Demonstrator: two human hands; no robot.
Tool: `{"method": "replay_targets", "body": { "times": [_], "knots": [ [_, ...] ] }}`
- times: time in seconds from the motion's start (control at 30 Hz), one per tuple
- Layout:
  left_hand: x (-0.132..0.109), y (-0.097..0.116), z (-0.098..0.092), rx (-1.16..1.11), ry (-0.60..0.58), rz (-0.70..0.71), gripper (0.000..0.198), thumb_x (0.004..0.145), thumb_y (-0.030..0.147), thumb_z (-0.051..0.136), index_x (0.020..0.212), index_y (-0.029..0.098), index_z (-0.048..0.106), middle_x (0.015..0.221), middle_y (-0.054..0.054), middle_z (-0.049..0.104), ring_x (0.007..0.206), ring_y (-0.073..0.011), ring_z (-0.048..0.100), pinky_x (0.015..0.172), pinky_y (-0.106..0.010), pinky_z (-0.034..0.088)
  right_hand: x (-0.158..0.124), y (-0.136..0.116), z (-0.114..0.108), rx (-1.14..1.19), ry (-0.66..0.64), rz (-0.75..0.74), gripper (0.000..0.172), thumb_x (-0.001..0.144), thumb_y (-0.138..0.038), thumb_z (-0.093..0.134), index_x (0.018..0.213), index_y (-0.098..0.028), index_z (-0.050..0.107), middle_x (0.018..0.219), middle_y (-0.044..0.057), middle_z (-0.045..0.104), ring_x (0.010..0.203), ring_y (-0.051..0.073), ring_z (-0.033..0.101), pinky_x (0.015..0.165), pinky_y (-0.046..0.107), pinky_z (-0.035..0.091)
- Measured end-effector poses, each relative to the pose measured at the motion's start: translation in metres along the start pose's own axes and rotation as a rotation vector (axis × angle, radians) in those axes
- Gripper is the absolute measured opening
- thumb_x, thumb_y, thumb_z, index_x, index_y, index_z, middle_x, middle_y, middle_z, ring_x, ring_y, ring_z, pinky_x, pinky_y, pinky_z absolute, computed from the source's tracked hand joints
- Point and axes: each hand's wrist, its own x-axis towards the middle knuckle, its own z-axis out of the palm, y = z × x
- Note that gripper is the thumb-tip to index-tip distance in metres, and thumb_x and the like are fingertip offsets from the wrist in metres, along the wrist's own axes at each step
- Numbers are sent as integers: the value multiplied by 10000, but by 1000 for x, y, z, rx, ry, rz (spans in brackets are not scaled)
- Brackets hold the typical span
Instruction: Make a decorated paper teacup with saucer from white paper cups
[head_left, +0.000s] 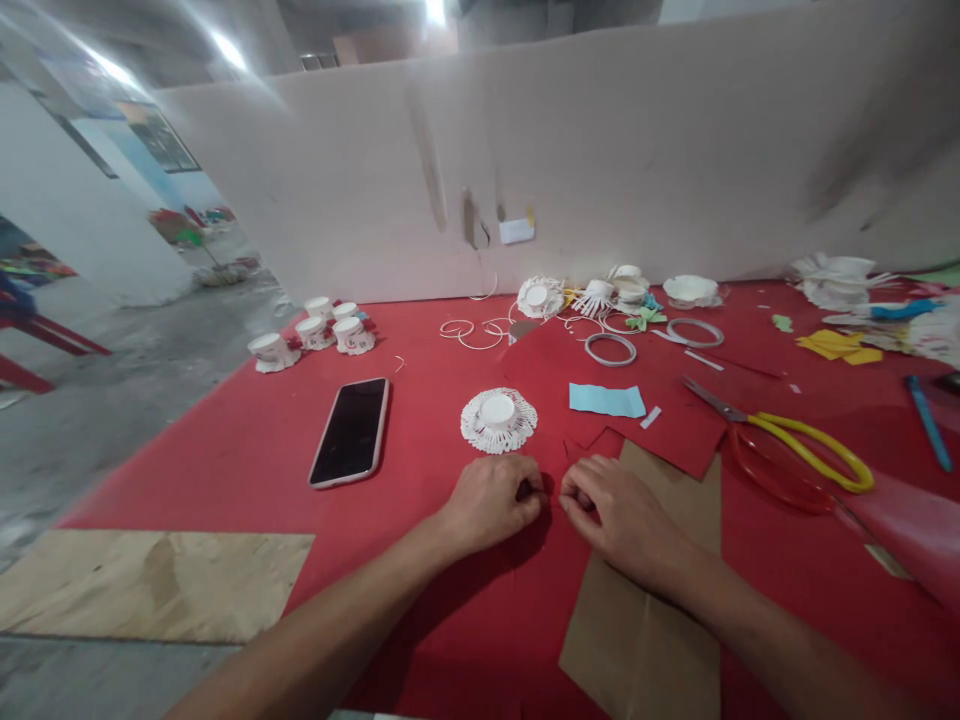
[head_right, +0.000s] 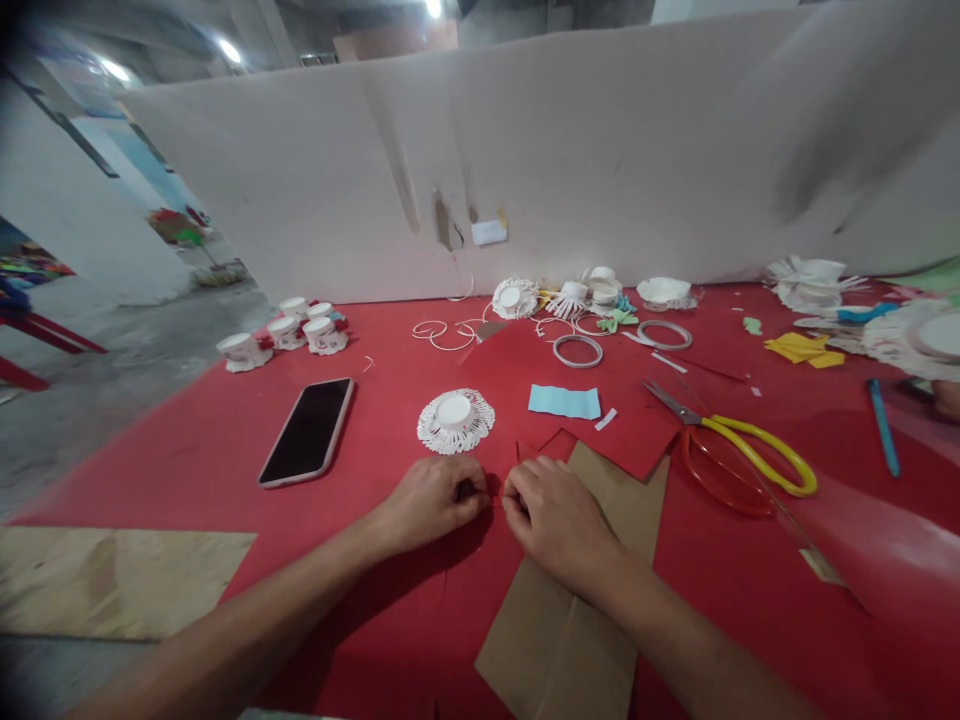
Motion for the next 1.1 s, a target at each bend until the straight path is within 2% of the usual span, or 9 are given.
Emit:
{"method": "replay_targets", "body": {
  "times": [0.17, 0.33, 0.53, 0.73, 0.87, 0.97, 1.1],
  "knots": [
    [-1, -3, -1, -61, 19, -8, 122, 722, 184, 529, 823, 206, 594, 773, 24, 626, 670, -112, 526, 591, -212, 347, -1, 3, -2, 130, -7, 49, 65, 823, -144, 523, 777, -189, 525, 731, 4, 553, 686, 142, 483, 621, 273, 364],
    [-1, -4, -3, -105, 3, 38, 88, 760, 192, 542, 757, 204, 629, 777, 14, 606, 706, -107, 525, 628, -204, 366, -7, 10, -4, 145, 19, -77, 144, 882, -171, 481, 856, -197, 621, 812, 32, 575, 775, 155, 511, 699, 296, 398],
    [-2, -7, -6, -122, 15, 124, 96, 799, 224, 575, 768, 198, 662, 753, 11, 606, 727, -101, 543, 684, -202, 391, -11, 14, -2, -29, 74, -220, 150, 873, -197, 509, 892, -190, 658, 803, 48, 570, 765, 171, 499, 704, 319, 400],
    [-6, -7, -5, 47, 10, 215, 175, 827, 340, 558, 858, 193, 649, 827, -16, 594, 743, -110, 554, 671, -207, 419, -7, 11, 2, -188, 90, -294, 205, 887, -144, 449, 829, -164, 644, 758, 52, 562, 742, 178, 492, 693, 327, 393],
    [-8, -7, -1, 246, 47, 322, 235, 900, 270, 417, 857, 175, 628, 803, -31, 585, 728, -113, 547, 617, -207, 405, -8, 8, -3, -154, 70, -279, 189, 890, -177, 453, 866, -160, 640, 792, 63, 564, 767, 184, 492, 708, 333, 398],
    [-9, -7, 2, 369, 59, 365, 254, 905, 240, 379, 824, 160, 606, 792, -36, 582, 692, -117, 532, 542, -209, 366, -9, 7, -5, -146, 62, -285, 165, 882, -194, 475, 883, -160, 637, 800, 67, 565, 773, 187, 491, 708, 338, 399],
    [-9, -8, 3, 364, 72, 377, 231, 897, 265, 406, 835, 169, 606, 788, -29, 580, 721, -121, 539, 562, -211, 371, -9, 7, -3, -199, 69, -296, 172, 889, -176, 463, 866, -161, 633, 780, 60, 561, 756, 185, 481, 688, 331, 383]
  ]
}}
